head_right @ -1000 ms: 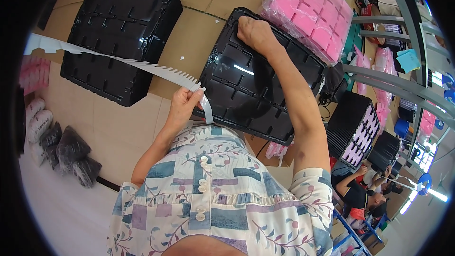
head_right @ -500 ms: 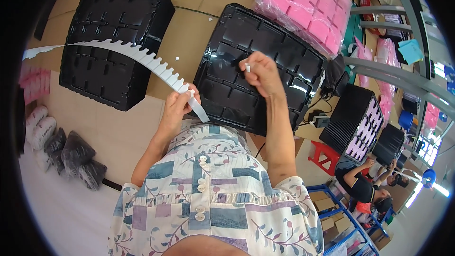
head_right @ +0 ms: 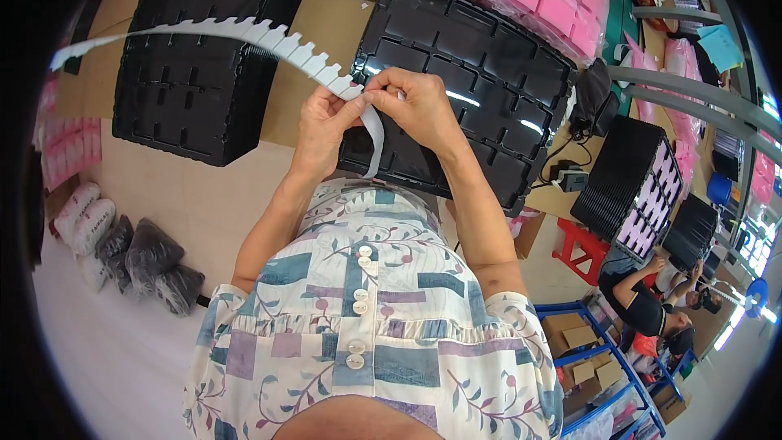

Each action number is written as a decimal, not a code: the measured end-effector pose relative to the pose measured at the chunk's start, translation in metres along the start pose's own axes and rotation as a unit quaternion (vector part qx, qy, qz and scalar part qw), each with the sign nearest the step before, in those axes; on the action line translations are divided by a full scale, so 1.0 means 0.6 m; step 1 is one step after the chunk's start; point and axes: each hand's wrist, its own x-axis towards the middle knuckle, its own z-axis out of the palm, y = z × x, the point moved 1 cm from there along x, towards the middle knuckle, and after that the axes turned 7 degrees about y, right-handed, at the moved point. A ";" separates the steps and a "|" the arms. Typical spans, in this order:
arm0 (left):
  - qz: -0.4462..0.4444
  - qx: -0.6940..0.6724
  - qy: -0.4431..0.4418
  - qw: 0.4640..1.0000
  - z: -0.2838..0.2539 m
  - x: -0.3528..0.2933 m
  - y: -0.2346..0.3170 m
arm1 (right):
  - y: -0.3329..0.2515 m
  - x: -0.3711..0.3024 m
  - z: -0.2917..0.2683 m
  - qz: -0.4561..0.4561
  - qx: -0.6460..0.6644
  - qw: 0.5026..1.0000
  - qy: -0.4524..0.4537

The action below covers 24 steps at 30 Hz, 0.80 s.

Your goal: The person assembles pink foam squares into a black plastic grid frame by hand.

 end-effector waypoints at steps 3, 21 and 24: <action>-0.044 -0.039 -0.011 0.998 0.002 -0.004 0.018 | -0.001 -0.005 0.001 -0.004 -0.016 1.000 0.008; 0.043 0.145 -0.048 0.987 -0.002 -0.005 0.002 | 0.057 -0.058 -0.148 0.057 0.031 0.996 0.064; 0.050 0.246 -0.146 0.957 -0.023 -0.023 -0.001 | 0.142 -0.059 -0.290 0.060 -0.094 0.979 0.172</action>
